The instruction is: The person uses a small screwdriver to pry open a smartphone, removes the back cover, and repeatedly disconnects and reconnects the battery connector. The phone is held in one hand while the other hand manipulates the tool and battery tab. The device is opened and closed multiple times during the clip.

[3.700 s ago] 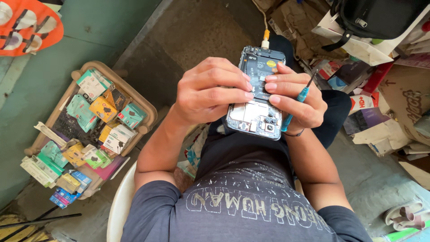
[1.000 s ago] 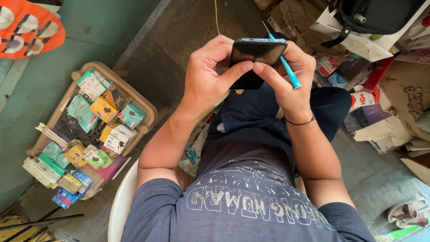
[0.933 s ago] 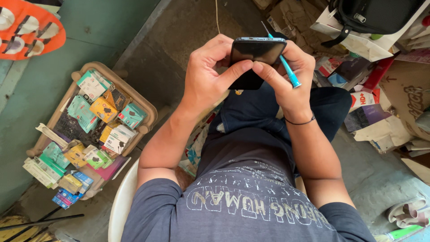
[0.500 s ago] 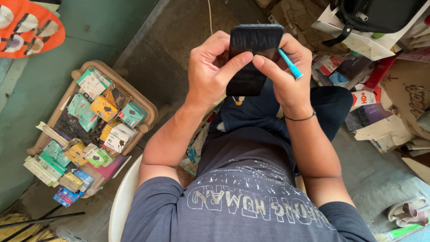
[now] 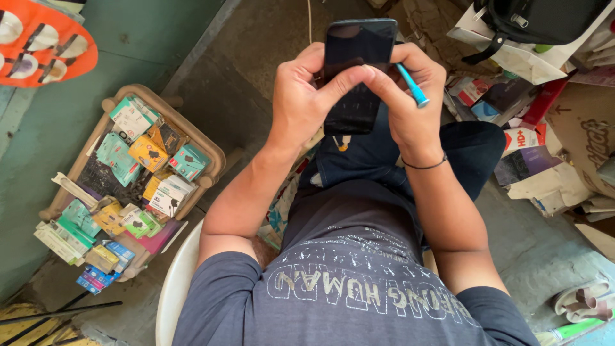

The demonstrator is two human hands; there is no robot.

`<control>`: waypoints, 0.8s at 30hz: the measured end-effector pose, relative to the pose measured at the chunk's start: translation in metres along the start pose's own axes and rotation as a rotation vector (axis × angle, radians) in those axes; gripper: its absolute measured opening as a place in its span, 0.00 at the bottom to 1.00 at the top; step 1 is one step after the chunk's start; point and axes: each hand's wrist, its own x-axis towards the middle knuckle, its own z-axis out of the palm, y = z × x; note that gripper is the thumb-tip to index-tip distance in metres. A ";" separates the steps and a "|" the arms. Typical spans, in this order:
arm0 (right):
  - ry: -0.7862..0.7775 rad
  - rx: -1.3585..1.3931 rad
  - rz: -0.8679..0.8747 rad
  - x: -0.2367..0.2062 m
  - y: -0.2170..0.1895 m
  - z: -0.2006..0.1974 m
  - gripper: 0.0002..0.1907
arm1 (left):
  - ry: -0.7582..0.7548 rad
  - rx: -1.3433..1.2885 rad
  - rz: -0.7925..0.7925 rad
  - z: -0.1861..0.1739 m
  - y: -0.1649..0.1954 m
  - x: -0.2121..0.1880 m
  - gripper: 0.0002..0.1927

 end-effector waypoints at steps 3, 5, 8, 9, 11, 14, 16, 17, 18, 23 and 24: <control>0.023 -0.108 -0.006 0.001 0.002 0.002 0.08 | 0.030 -0.051 -0.041 0.000 -0.004 0.000 0.09; 0.047 -0.184 0.001 0.002 0.003 0.003 0.08 | 0.050 -0.121 -0.087 -0.001 -0.007 0.000 0.09; 0.013 -0.097 -0.050 0.003 0.006 0.003 0.10 | 0.062 -0.193 -0.121 -0.001 -0.011 0.003 0.08; 0.006 -0.071 -0.046 0.003 0.007 0.002 0.12 | 0.058 -0.212 -0.115 -0.001 -0.011 0.004 0.07; -0.009 -0.020 -0.038 0.003 0.010 0.001 0.17 | 0.051 -0.245 -0.112 -0.001 -0.011 0.005 0.07; -0.050 -0.114 -0.013 0.001 0.015 -0.003 0.11 | 0.055 -0.290 -0.126 0.000 -0.010 0.005 0.07; -0.047 -0.105 -0.014 -0.002 0.018 -0.006 0.10 | 0.072 -0.318 -0.145 0.001 -0.010 0.004 0.07; -0.048 -0.099 -0.015 -0.004 0.021 -0.008 0.10 | 0.082 -0.335 -0.131 0.002 -0.010 0.005 0.07; -0.022 -0.110 -0.005 -0.005 0.023 -0.010 0.12 | 0.092 -0.353 -0.117 0.002 -0.010 0.006 0.07; 0.040 0.009 0.072 -0.017 0.036 -0.021 0.23 | 0.141 -0.421 -0.106 -0.002 -0.017 0.011 0.07; 0.042 0.015 0.073 -0.020 0.039 -0.024 0.24 | 0.151 -0.421 -0.102 -0.004 -0.019 0.011 0.07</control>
